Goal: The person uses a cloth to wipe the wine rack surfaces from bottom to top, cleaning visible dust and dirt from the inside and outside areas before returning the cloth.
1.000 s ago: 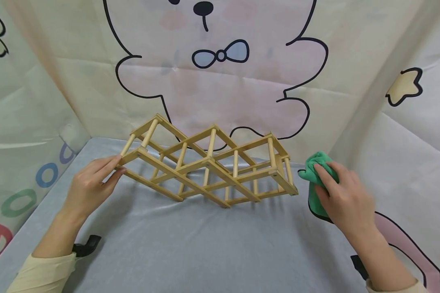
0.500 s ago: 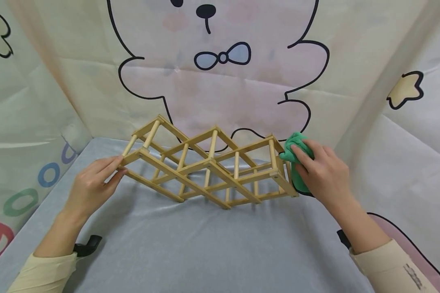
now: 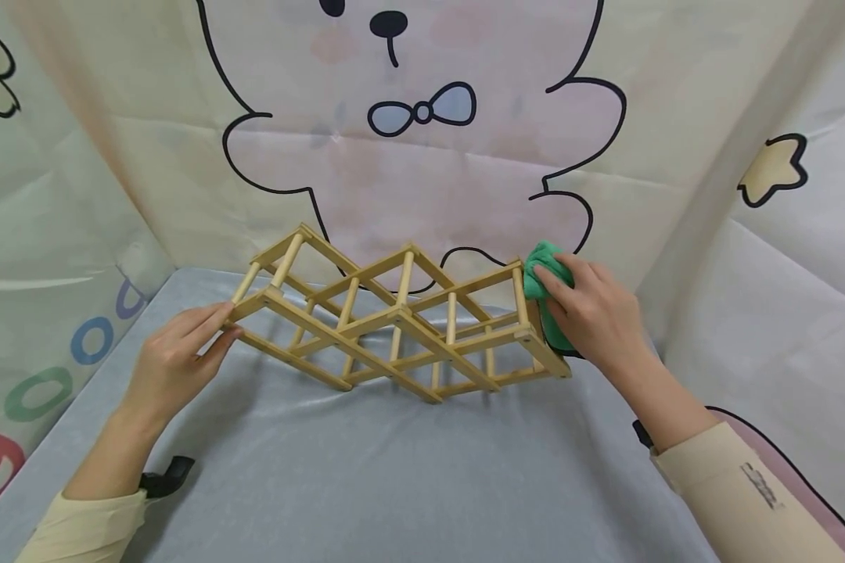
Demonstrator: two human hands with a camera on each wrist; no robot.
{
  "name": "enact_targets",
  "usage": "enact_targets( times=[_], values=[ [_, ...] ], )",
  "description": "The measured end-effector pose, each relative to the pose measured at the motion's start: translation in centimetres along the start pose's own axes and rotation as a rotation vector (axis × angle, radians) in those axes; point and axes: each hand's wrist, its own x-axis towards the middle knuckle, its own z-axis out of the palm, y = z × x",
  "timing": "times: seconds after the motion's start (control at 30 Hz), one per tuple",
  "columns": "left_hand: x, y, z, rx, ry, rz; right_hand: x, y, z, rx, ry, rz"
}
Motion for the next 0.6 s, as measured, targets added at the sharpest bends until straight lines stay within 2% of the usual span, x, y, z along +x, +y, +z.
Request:
enact_targets(
  times=[0.17,0.3,0.47,0.6],
  values=[
    [0.0,0.0,0.0,0.005,0.000,-0.002,0.3,0.3,0.5,-0.008,-0.045,-0.010],
    [0.0,0.0,0.0,0.006,0.001,-0.001,0.1,0.8,0.6,-0.027,-0.112,-0.028],
    [-0.1,0.0,0.0,0.004,0.003,-0.001,-0.9,1.4,0.7,-0.029,-0.184,-0.008],
    [-0.1,-0.1,0.1,0.005,0.005,-0.001,-2.0,1.9,0.9,-0.017,-0.209,0.023]
  ],
)
